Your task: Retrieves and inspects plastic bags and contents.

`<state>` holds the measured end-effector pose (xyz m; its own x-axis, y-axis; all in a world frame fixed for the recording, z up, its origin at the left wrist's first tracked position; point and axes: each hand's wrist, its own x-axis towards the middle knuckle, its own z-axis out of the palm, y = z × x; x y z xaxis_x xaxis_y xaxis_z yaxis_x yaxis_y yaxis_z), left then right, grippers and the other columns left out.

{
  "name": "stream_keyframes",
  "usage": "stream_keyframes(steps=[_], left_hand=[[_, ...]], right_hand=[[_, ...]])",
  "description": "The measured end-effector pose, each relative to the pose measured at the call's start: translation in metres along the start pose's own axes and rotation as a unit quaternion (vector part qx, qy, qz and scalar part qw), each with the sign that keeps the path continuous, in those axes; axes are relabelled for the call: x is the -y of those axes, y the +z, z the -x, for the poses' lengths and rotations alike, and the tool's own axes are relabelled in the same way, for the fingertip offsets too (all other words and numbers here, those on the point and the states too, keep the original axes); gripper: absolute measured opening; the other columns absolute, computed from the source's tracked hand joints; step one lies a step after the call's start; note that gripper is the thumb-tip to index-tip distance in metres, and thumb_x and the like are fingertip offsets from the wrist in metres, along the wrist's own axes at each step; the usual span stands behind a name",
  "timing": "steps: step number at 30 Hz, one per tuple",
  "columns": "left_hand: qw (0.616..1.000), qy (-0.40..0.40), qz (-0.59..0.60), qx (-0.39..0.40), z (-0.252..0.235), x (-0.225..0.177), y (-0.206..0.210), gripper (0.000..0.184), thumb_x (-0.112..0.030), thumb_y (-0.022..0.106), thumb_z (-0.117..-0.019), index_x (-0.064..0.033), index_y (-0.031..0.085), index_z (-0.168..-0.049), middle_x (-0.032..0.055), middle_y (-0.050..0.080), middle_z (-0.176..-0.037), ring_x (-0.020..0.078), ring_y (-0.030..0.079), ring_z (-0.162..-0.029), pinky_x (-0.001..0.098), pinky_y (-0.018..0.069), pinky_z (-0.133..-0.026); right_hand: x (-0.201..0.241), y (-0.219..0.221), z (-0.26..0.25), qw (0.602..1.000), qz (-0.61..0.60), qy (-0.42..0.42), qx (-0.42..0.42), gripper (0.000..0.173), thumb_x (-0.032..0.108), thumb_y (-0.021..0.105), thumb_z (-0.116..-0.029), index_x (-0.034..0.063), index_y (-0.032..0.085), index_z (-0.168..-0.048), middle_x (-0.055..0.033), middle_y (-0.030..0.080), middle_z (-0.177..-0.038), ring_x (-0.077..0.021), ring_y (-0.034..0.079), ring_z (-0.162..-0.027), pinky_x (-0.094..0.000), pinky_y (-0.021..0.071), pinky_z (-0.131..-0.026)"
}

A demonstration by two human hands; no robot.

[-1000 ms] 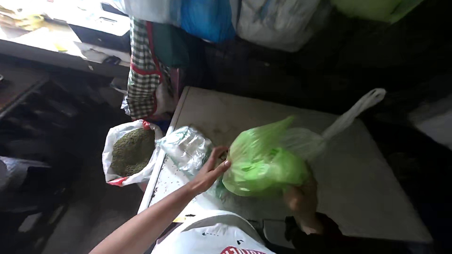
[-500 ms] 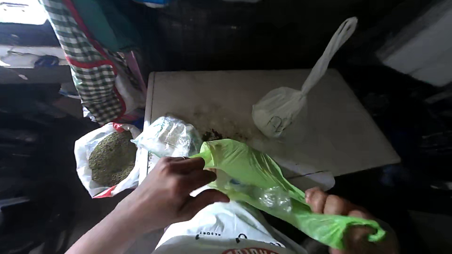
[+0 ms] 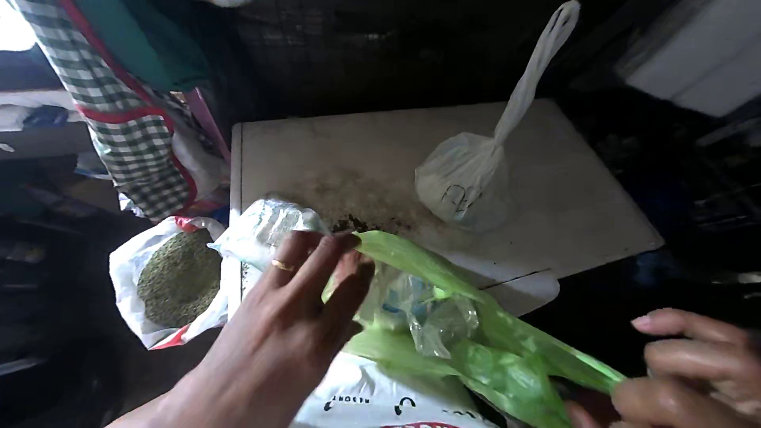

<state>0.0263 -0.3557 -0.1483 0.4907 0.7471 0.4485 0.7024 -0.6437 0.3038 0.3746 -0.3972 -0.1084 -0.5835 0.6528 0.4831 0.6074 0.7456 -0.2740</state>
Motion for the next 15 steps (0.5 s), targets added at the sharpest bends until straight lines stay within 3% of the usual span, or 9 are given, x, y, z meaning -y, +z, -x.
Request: stream_keyframes(steps=[1,2,4,6,7,8,11,13,15], left_hand=[[0.998,0.022,0.049,-0.015,-0.005,-0.007,0.003,0.021,-0.027,0.064,-0.0992,-0.0105,0.073,-0.106,0.0139,0.069,-0.111,0.0268,0.066,-0.096,0.0368,0.0552,-0.080],[0.994,0.046,0.102,0.007,-0.012,-0.013,0.012,0.019,-0.021,0.059,-0.1022,-0.0087,0.072,-0.096,0.0108,0.070,-0.098,0.0229,0.068,-0.090,0.0338,0.0571,-0.076],[0.972,0.068,0.181,0.136,-0.028,-0.016,0.047,0.016,-0.009,0.060,-0.0989,-0.0020,0.071,-0.090,0.0133,0.069,-0.088,0.0280,0.071,-0.084,0.0415,0.0595,-0.074],[0.941,0.019,0.189,0.280,-0.045,-0.015,0.081,0.016,-0.002,0.065,-0.0926,0.0053,0.071,-0.106,0.0240,0.071,-0.103,0.0414,0.069,-0.101,0.0552,0.0560,-0.088],[0.909,-0.027,0.183,0.372,-0.055,-0.016,0.089,0.029,-0.003,0.067,-0.0926,0.0057,0.067,-0.120,0.0278,0.067,-0.119,0.0467,0.062,-0.116,0.0623,0.0485,-0.098],[0.879,-0.053,0.174,0.441,-0.064,-0.018,0.098,0.036,-0.005,0.070,-0.0926,0.0059,0.064,-0.126,0.0297,0.062,-0.128,0.0495,0.056,-0.124,0.0668,0.0419,-0.103],[0.860,-0.053,0.154,0.484,-0.065,-0.016,0.126,0.045,-0.012,0.073,-0.0917,0.0030,0.061,-0.132,0.0286,0.057,-0.137,0.0479,0.049,-0.133,0.0650,0.0366,-0.110],[0.855,-0.076,0.134,0.495,-0.069,-0.010,0.124,0.043,-0.016,0.069,-0.0960,0.0020,0.060,-0.134,0.0294,0.059,-0.135,0.0487,0.051,-0.131,0.0652,0.0380,-0.109],[0.854,-0.132,0.122,0.488,-0.070,0.003,0.118,0.042,-0.021,0.065,-0.1000,0.0031,0.060,-0.135,0.0283,0.057,-0.139,0.0467,0.050,-0.135,0.0643,0.0371,-0.111]], right_hand=[[0.000,0.001,-0.001,1.000,-0.006,-0.003,0.001,0.030,0.025,0.066,-0.0965,0.0143,0.051,-0.073,-0.0028,0.049,-0.079,-0.0169,0.049,-0.089,-0.0396,0.0332,-0.106],[0.002,0.002,-0.003,1.000,-0.010,-0.004,0.000,0.030,0.025,0.067,-0.0960,0.0147,0.050,-0.073,-0.0025,0.049,-0.080,-0.0165,0.049,-0.089,-0.0398,0.0329,-0.107],[0.004,0.002,-0.007,1.000,-0.006,-0.005,-0.008,0.031,0.027,0.069,-0.0958,0.0153,0.051,-0.073,-0.0017,0.050,-0.080,-0.0153,0.051,-0.089,-0.0401,0.0338,-0.107],[0.004,0.002,-0.011,1.000,-0.004,-0.015,-0.010,0.031,0.025,0.068,-0.0955,0.0146,0.050,-0.073,-0.0023,0.050,-0.081,-0.0156,0.051,-0.089,-0.0407,0.0338,-0.108],[0.004,0.003,-0.014,1.000,-0.012,-0.023,-0.014,0.030,0.023,0.069,-0.0949,0.0141,0.050,-0.073,-0.0027,0.051,-0.082,-0.0158,0.052,-0.090,-0.0415,0.0338,-0.110],[0.005,0.006,-0.016,0.999,-0.027,-0.032,-0.013,0.027,0.021,0.069,-0.0949,0.0134,0.052,-0.076,-0.0030,0.052,-0.086,-0.0156,0.054,-0.095,-0.0425,0.0338,-0.113],[0.015,0.027,-0.023,0.989,-0.125,-0.051,0.067,0.005,0.013,0.063,-0.0996,0.0090,0.062,-0.102,-0.0081,0.066,-0.120,-0.0214,0.056,-0.132,-0.0423,0.0374,-0.121],[0.013,0.060,-0.021,0.970,-0.175,-0.043,0.166,0.018,0.013,0.057,-0.1024,0.0042,0.065,-0.115,-0.0152,0.070,-0.124,-0.0259,0.064,-0.124,-0.0395,0.0512,-0.108],[0.001,0.086,-0.012,0.961,-0.065,0.052,0.264,0.035,0.032,0.053,-0.1048,0.0065,0.071,-0.122,-0.0123,0.074,-0.113,-0.0245,0.074,-0.098,-0.0389,0.0614,-0.082]])
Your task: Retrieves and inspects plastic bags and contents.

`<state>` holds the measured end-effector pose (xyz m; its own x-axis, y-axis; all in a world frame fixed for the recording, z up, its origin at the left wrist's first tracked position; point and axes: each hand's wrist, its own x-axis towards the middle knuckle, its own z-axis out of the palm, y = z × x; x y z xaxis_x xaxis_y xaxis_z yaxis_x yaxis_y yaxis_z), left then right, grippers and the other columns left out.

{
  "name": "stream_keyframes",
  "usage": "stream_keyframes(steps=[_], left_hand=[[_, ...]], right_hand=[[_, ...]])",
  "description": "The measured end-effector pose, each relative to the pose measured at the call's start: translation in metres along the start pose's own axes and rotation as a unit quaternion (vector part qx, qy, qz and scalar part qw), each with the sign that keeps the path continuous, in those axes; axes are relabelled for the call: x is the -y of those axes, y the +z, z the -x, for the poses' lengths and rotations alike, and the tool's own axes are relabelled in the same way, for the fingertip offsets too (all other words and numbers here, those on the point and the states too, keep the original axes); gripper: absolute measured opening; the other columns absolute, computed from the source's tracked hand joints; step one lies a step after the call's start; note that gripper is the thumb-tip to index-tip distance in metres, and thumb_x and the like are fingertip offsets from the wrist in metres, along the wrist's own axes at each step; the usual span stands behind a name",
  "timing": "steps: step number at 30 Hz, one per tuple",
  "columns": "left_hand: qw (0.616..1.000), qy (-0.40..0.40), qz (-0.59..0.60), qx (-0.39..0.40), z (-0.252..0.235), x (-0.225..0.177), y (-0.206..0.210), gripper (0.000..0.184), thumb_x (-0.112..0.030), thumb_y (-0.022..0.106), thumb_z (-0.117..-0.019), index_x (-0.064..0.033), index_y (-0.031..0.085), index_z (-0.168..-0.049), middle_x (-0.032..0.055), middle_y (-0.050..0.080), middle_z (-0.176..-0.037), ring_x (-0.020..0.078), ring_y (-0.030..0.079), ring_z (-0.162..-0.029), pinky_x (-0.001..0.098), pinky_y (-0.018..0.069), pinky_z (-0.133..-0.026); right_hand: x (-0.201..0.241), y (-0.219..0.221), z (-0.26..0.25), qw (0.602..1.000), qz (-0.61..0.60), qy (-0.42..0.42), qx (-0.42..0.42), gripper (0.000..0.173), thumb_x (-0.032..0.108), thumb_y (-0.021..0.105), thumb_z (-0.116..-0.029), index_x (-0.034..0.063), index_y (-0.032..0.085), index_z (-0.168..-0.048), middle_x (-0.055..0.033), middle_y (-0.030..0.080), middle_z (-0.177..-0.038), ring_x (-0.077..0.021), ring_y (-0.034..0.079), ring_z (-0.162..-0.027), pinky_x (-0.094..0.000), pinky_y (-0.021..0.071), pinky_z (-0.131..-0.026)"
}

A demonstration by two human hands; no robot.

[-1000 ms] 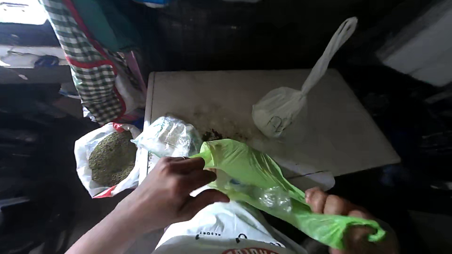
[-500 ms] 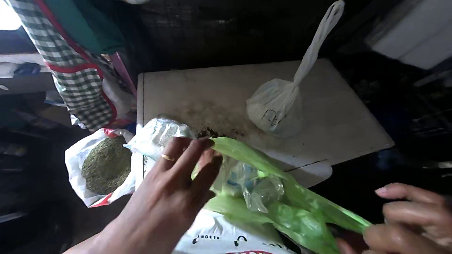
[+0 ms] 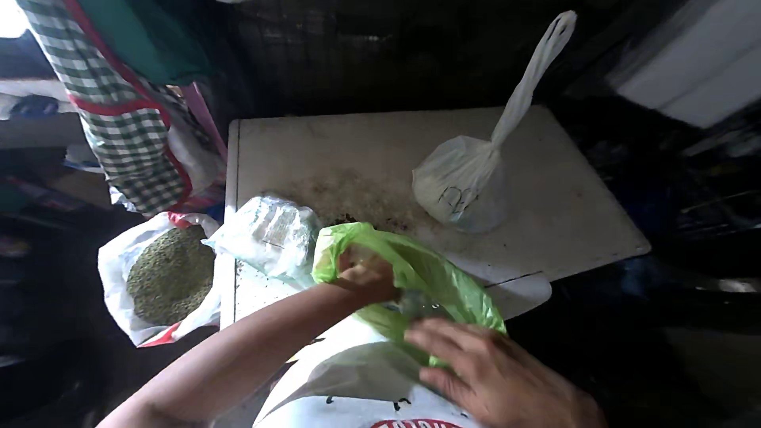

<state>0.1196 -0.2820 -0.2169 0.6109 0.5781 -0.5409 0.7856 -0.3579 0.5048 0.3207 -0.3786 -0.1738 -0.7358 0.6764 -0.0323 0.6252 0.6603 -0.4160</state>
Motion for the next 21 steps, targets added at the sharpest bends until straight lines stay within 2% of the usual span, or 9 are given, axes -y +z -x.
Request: stream_keyframes(steps=[1,3,5,7,10,12,15,18,21], left_hand=[[1.000,0.008,-0.009,-0.016,-0.001,0.006,-0.003,0.040,-0.016,0.066,-0.0987,0.0033,0.062,-0.134,0.0285,0.058,-0.139,0.0478,0.049,-0.135,0.0659,0.0359,-0.110],[0.998,-0.002,-0.053,-0.017,-0.002,0.010,-0.011,0.035,-0.012,0.062,-0.1004,-0.0003,0.062,-0.133,0.0285,0.061,-0.132,0.0498,0.055,-0.126,0.0681,0.0421,-0.102],[0.997,-0.037,-0.065,0.019,0.007,0.007,-0.023,0.036,-0.004,0.050,-0.1052,-0.0052,0.056,-0.141,0.0303,0.062,-0.127,0.0518,0.059,-0.119,0.0683,0.0477,-0.093],[0.996,-0.051,-0.069,0.020,0.010,0.011,-0.027,0.048,-0.001,0.050,-0.1035,-0.0125,0.050,-0.150,0.0298,0.061,-0.128,0.0514,0.059,-0.119,0.0674,0.0495,-0.091],[0.997,-0.016,-0.069,-0.029,0.006,0.023,-0.013,0.072,-0.038,0.077,-0.0901,-0.0087,0.048,-0.150,0.0276,0.059,-0.134,0.0488,0.055,-0.126,0.0673,0.0435,-0.101],[0.996,-0.011,-0.053,-0.067,-0.001,0.023,0.004,0.087,-0.059,0.071,-0.0884,0.0032,0.048,-0.144,0.0297,0.054,-0.139,0.0486,0.050,-0.132,0.0672,0.0341,-0.110],[0.988,-0.015,0.019,-0.150,0.000,0.027,0.006,0.051,-0.037,0.060,-0.1009,0.0083,0.062,-0.124,0.0314,0.065,-0.120,0.0485,0.060,-0.119,0.0635,0.0433,-0.102],[0.934,0.040,0.153,-0.320,0.010,0.052,-0.004,0.021,-0.009,0.059,-0.0981,0.0072,0.072,-0.103,0.0244,0.072,-0.096,0.0379,0.071,-0.095,0.0558,0.0538,-0.088],[0.872,0.037,0.310,-0.378,0.027,0.074,-0.018,0.017,-0.006,0.059,-0.0989,0.0024,0.073,-0.106,0.0065,0.071,-0.087,0.0080,0.065,-0.080,0.0303,0.0550,-0.079]], right_hand=[[-0.007,0.006,-0.003,0.993,0.063,0.093,0.032,0.042,0.039,0.050,-0.1052,0.0066,0.075,-0.117,-0.0145,0.075,-0.098,-0.0314,0.075,-0.083,-0.0464,0.0614,-0.070],[-0.016,0.001,-0.016,0.943,0.122,0.273,0.149,0.053,0.041,0.044,-0.1082,-0.0011,0.074,-0.098,-0.0250,0.070,-0.083,-0.0472,0.071,-0.087,-0.0591,0.0550,-0.076],[-0.020,0.000,-0.023,0.912,0.175,0.317,0.194,0.062,0.043,0.042,-0.1075,-0.0050,0.071,-0.081,-0.0260,0.070,-0.081,-0.0475,0.070,-0.093,-0.0583,0.0525,-0.081],[-0.024,0.005,-0.023,0.922,0.214,0.278,0.165,0.070,0.051,0.041,-0.1052,-0.0032,0.068,-0.070,-0.0222,0.070,-0.074,-0.0456,0.071,-0.091,-0.0573,0.0527,-0.082],[-0.027,0.005,-0.031,0.948,0.178,0.229,0.134,0.071,0.049,0.039,-0.1067,-0.0029,0.065,-0.066,-0.0214,0.069,-0.071,-0.0469,0.069,-0.096,-0.0608,0.0460,-0.097],[-0.036,0.013,-0.035,0.963,0.186,0.178,0.078,0.056,0.036,0.049,-0.1029,-0.0002,0.064,-0.062,-0.0183,0.067,-0.066,-0.0432,0.070,-0.085,-0.0579,0.0508,-0.088],[-0.040,0.015,-0.045,0.964,0.178,0.178,0.083,0.022,0.018,0.078,-0.0848,-0.0033,0.073,-0.083,-0.0222,0.070,-0.084,-0.0445,0.068,-0.091,-0.0566,0.0524,-0.085],[-0.042,0.013,-0.052,0.967,0.148,0.204,0.029,0.053,0.015,0.093,-0.0664,-0.0061,0.071,-0.109,-0.0307,0.066,-0.112,-0.0496,0.065,-0.107,-0.0612,0.0527,-0.088],[-0.057,0.016,-0.056,0.980,0.079,0.151,-0.103,0.080,0.033,0.096,-0.0626,-0.0024,0.064,-0.127,-0.0286,0.066,-0.119,-0.0450,0.070,-0.098,-0.0579,0.0587,-0.079]])
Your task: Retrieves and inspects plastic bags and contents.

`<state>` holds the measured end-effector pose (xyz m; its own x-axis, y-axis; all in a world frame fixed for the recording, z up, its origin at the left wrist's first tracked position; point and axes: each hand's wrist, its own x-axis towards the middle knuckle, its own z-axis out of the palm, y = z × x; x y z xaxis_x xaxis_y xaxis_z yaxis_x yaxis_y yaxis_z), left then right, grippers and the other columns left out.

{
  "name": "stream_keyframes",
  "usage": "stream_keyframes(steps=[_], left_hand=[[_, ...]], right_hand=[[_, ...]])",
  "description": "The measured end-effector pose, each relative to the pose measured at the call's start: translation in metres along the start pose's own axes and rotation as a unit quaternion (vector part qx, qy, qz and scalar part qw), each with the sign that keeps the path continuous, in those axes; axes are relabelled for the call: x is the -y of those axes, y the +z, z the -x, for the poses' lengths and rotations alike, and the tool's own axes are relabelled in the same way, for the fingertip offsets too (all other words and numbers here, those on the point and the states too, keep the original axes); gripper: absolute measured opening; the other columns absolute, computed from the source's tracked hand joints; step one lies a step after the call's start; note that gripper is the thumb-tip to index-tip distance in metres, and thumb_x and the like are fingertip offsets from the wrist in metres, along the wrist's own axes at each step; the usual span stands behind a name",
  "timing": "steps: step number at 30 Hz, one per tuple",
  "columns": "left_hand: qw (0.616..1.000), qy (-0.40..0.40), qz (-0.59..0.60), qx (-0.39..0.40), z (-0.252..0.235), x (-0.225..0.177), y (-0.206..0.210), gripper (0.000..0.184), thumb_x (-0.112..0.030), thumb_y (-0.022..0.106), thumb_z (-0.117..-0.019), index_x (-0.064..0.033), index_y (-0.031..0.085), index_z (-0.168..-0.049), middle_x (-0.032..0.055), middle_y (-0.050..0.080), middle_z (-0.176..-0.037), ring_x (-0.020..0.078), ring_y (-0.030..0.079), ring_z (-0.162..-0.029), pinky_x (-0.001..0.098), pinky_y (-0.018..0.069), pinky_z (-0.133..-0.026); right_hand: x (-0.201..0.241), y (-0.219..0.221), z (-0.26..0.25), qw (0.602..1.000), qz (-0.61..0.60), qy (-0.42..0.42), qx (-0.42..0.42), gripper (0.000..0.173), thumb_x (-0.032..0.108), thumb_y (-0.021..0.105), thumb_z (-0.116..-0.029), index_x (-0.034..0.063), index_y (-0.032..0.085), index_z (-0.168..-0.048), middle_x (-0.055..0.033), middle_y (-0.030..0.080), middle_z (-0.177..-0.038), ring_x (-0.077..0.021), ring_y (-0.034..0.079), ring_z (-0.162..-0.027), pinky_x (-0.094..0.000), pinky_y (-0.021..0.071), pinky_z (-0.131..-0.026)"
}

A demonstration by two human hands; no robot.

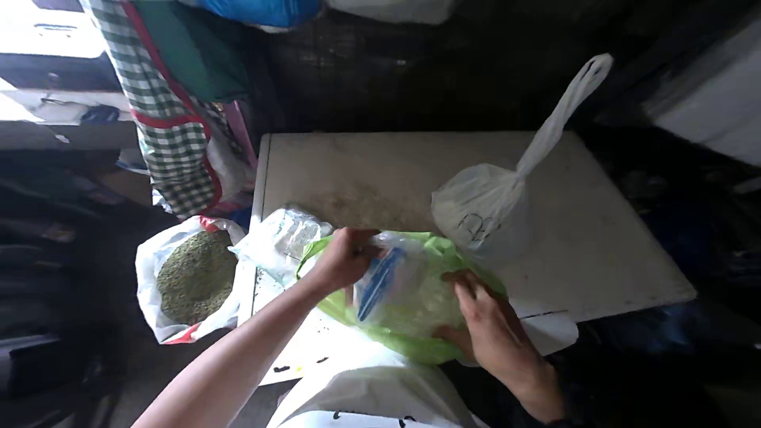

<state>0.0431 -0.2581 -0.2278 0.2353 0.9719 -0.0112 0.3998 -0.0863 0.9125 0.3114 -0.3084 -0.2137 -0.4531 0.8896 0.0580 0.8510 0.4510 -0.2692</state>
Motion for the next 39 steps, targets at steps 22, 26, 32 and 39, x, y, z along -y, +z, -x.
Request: stream_keyframes(steps=[22,26,32,39], left_hand=[[0.899,0.369,-0.234,-0.029,0.045,0.004,0.016,0.013,-0.011,0.061,-0.0977,-0.0146,0.071,-0.090,0.0020,0.070,-0.086,0.0353,0.059,-0.123,0.0705,0.0240,-0.116],[0.877,0.427,-0.215,-0.047,0.064,0.004,0.001,0.016,-0.011,0.060,-0.1024,-0.0134,0.072,-0.092,0.0038,0.076,-0.101,0.0307,0.058,-0.132,0.0640,0.0265,-0.120],[0.878,0.364,-0.309,-0.030,0.096,0.007,-0.006,0.021,-0.013,0.054,-0.1039,-0.0175,0.068,-0.089,0.0034,0.075,-0.103,0.0327,0.055,-0.133,0.0633,0.0291,-0.116],[0.856,0.266,-0.435,-0.090,0.110,-0.007,-0.007,0.022,-0.015,0.048,-0.1052,-0.0200,0.064,-0.091,0.0167,0.055,-0.148,0.0455,0.038,-0.146,0.0748,0.0261,-0.110]], right_hand=[[0.007,0.009,-0.014,0.934,-0.309,-0.109,-0.142,0.019,0.027,0.082,-0.0852,0.0109,0.079,-0.095,-0.0011,0.073,-0.098,-0.0002,0.067,-0.095,-0.0148,0.0558,-0.085],[0.004,0.007,-0.010,0.925,-0.359,-0.123,0.004,0.035,0.036,0.063,-0.1017,0.0070,0.075,-0.086,-0.0111,0.063,-0.135,-0.0094,0.063,-0.119,-0.0252,0.0564,-0.096],[0.028,0.027,-0.020,0.992,-0.108,-0.024,-0.066,0.048,0.028,0.074,-0.0878,-0.0004,0.070,-0.125,-0.0239,0.066,-0.129,-0.0330,0.073,-0.100,-0.0458,0.0617,-0.079],[0.049,0.022,-0.064,0.972,-0.130,-0.172,-0.092,0.025,0.033,0.062,-0.1001,0.0174,0.081,-0.097,-0.0182,0.063,-0.138,-0.0363,0.059,-0.126,-0.0505,0.0513,-0.100]])
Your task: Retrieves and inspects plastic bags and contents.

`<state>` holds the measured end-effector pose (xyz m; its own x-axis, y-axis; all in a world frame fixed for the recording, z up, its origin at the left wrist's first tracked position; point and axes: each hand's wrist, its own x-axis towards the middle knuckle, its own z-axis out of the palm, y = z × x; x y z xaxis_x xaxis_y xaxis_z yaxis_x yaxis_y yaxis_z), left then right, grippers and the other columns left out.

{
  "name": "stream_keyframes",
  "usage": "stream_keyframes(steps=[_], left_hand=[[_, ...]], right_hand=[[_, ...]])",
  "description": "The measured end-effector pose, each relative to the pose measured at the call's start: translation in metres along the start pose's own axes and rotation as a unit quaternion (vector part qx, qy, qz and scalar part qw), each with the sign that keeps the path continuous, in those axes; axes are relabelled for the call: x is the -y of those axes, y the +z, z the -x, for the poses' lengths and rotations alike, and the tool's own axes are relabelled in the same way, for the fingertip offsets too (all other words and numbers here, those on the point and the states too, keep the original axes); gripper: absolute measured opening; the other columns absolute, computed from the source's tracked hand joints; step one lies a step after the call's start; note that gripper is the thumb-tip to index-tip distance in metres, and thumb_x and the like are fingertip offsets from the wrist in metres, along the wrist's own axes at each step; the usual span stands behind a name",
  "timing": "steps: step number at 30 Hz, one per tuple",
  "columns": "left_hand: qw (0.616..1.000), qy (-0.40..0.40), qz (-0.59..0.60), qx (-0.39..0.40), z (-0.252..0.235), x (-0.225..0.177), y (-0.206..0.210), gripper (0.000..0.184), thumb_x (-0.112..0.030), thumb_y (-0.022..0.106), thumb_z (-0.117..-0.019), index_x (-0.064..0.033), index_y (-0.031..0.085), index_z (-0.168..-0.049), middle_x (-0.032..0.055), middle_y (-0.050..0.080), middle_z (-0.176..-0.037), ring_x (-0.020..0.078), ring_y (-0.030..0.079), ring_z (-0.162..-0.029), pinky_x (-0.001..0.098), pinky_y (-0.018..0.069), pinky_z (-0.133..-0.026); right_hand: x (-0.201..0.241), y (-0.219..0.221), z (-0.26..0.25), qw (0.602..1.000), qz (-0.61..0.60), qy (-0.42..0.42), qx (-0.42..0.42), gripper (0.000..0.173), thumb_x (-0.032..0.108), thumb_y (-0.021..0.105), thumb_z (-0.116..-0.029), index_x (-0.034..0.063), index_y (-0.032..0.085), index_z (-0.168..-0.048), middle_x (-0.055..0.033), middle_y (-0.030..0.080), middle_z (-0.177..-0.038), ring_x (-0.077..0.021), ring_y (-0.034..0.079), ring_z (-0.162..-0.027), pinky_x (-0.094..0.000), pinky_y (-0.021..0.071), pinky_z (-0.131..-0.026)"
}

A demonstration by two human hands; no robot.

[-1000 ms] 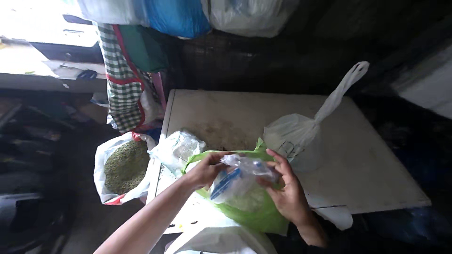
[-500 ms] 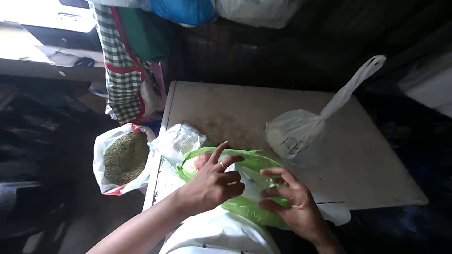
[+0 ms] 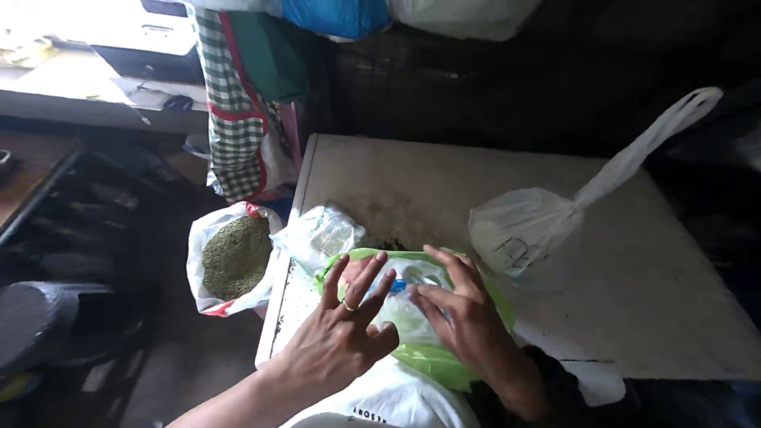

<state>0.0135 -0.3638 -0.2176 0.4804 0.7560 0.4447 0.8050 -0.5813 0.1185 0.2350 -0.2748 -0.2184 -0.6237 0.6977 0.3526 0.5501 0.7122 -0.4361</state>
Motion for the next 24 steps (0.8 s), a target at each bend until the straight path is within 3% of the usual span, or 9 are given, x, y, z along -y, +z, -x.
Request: stream_keyframes(steps=[2,5,9,13,16,18,20,21,24], left_hand=[[1.000,0.005,0.001,-0.010,-0.001,-0.001,-0.001,0.023,-0.014,0.048,-0.1054,-0.0200,0.062,-0.089,0.0093,0.056,-0.150,0.0418,0.036,-0.149,0.0744,0.0233,-0.111],[0.999,0.018,0.034,-0.018,-0.001,0.001,0.003,0.024,-0.013,0.051,-0.1035,-0.0228,0.063,-0.086,-0.0042,0.067,-0.135,0.0330,0.037,-0.149,0.0710,0.0178,-0.114],[1.000,0.002,0.027,0.013,0.003,0.003,0.004,0.020,-0.013,0.055,-0.1006,-0.0250,0.067,-0.090,0.0071,0.065,-0.137,0.0456,0.040,-0.145,0.0802,0.0224,-0.108],[0.999,-0.020,0.045,0.009,0.004,0.007,0.005,0.016,-0.013,0.061,-0.0970,-0.0237,0.070,-0.088,0.0110,0.063,-0.140,0.0499,0.036,-0.146,0.0813,0.0210,-0.108],[0.998,-0.025,0.065,-0.006,0.000,0.011,0.011,0.027,-0.037,0.055,-0.1037,-0.0230,0.068,-0.085,0.0098,0.062,-0.141,0.0471,0.033,-0.148,0.0793,0.0168,-0.111],[0.992,-0.038,0.115,-0.042,-0.005,0.014,0.018,0.043,-0.057,0.053,-0.1003,-0.0216,0.066,-0.078,0.0088,0.062,-0.141,0.0448,0.032,-0.149,0.0767,0.0151,-0.114],[0.961,-0.071,0.236,-0.123,-0.014,0.015,0.024,0.041,-0.058,0.065,-0.0939,-0.0183,0.063,-0.082,0.0054,0.069,-0.125,0.0321,0.041,-0.146,0.0585,0.0246,-0.121],[0.933,-0.091,0.306,-0.167,-0.020,0.014,0.023,0.042,-0.054,0.074,-0.0886,-0.0136,0.063,-0.088,0.0069,0.069,-0.122,0.0238,0.050,-0.138,0.0460,0.0381,-0.118],[0.847,-0.126,0.472,-0.211,-0.036,0.009,0.017,0.073,-0.032,0.089,-0.0794,0.0027,0.053,-0.133,0.0116,0.066,-0.133,0.0147,0.065,-0.122,0.0336,0.0565,-0.102]], right_hand=[[-0.005,0.013,-0.018,0.997,0.047,-0.051,0.025,0.017,0.015,0.064,-0.0952,0.0135,0.080,-0.094,-0.0187,0.064,-0.137,-0.0411,0.061,-0.125,-0.0546,0.0543,-0.091],[-0.010,0.019,-0.039,0.982,0.094,-0.086,0.140,0.013,0.009,0.068,-0.0911,0.0140,0.080,-0.094,-0.0162,0.054,-0.150,-0.0442,0.050,-0.137,-0.0617,0.0499,-0.096],[-0.017,0.012,-0.044,0.977,0.102,-0.149,0.109,0.011,0.019,0.070,-0.0920,0.0183,0.080,-0.088,-0.0086,0.065,-0.139,-0.0369,0.055,-0.134,-0.0595,0.0476,-0.096],[-0.016,-0.044,-0.032,0.988,0.046,-0.132,0.070,0.018,0.024,0.064,-0.0964,0.0263,0.081,-0.100,-0.0097,0.068,-0.134,-0.0356,0.058,-0.131,-0.0583,0.0486,-0.099],[-0.022,-0.079,-0.024,0.992,-0.063,-0.092,0.063,0.023,0.023,0.058,-0.1024,0.0192,0.080,-0.111,-0.0092,0.065,-0.136,-0.0214,0.057,-0.131,-0.0397,0.0491,-0.108],[-0.026,-0.093,-0.021,0.987,-0.146,-0.054,0.045,0.025,0.020,0.055,-0.1050,0.0069,0.075,-0.114,-0.0083,0.068,-0.130,-0.0120,0.065,-0.120,-0.0271,0.0554,-0.102],[-0.027,-0.098,-0.019,0.980,-0.199,-0.015,0.030,0.027,0.016,0.050,-0.1061,0.0033,0.071,-0.119,-0.0027,0.072,-0.117,-0.0049,0.068,-0.105,-0.0213,0.0585,-0.091],[-0.025,-0.097,-0.018,0.978,-0.208,-0.003,0.022,0.026,0.016,0.048,-0.1066,0.0043,0.069,-0.116,0.0021,0.073,-0.107,0.0009,0.068,-0.095,-0.0168,0.0582,-0.084],[-0.013,-0.085,-0.019,0.960,-0.278,0.018,0.021,0.026,0.015,0.045,-0.1083,0.0040,0.067,-0.116,0.0069,0.072,-0.098,0.0048,0.067,-0.085,-0.0142,0.0584,-0.076]])
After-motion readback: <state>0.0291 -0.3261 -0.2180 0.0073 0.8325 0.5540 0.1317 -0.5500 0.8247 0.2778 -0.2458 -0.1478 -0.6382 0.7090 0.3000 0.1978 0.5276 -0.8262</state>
